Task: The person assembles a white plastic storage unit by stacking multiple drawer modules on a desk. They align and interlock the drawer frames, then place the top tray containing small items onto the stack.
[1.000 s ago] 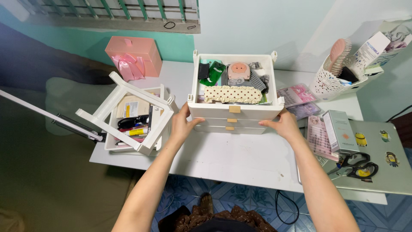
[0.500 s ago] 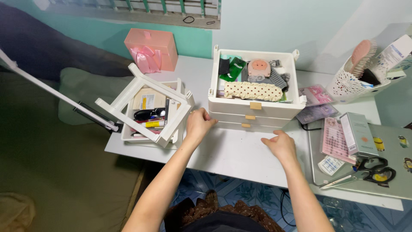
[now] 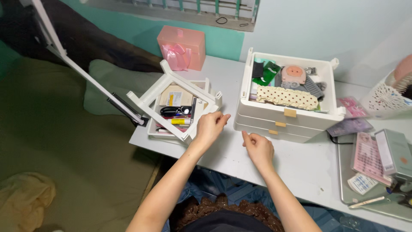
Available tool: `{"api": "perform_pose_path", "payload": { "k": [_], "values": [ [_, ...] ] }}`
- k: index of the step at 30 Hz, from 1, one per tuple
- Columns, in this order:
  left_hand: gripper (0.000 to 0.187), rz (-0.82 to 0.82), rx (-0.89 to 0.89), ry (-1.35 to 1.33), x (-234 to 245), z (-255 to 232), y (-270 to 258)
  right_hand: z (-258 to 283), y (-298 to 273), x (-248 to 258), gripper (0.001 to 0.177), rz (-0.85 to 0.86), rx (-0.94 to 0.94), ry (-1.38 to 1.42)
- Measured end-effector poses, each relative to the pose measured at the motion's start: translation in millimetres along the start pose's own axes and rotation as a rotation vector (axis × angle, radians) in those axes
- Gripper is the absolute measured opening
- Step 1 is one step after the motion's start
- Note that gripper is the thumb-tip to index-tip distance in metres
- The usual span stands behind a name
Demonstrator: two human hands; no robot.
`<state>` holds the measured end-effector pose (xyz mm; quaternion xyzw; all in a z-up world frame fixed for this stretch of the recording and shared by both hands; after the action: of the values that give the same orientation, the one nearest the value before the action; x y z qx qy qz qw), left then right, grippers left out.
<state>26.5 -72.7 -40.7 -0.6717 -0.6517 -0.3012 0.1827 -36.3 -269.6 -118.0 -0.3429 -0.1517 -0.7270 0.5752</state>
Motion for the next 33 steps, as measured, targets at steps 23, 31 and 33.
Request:
{"api": "perform_pose_path", "payload": {
  "k": [23,31,33],
  "values": [
    [0.029,-0.258,0.752,-0.782,55.0,274.1,-1.8,67.4,73.4,-117.7,0.051,0.407,-0.293,0.771],
    [0.017,-0.261,0.817,-0.743,56.6,272.8,7.3,69.5,82.5,-121.6,0.046,0.485,-0.224,0.845],
    [0.016,-0.268,0.790,-0.756,59.6,269.6,8.8,74.2,82.7,-119.6,0.047,0.468,-0.223,0.872]
  ]
}}
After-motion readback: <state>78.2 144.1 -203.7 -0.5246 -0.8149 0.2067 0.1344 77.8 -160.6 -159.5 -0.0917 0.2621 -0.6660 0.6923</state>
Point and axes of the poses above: each hand's wrist, its own y-axis towards the middle knuckle, its own x-axis out of the back of the hand, z = x × y, the point moved 3 cm from there along y, towards the middle knuckle, and after that the axes turned 5 degrees about y, right-handed, at the moved point
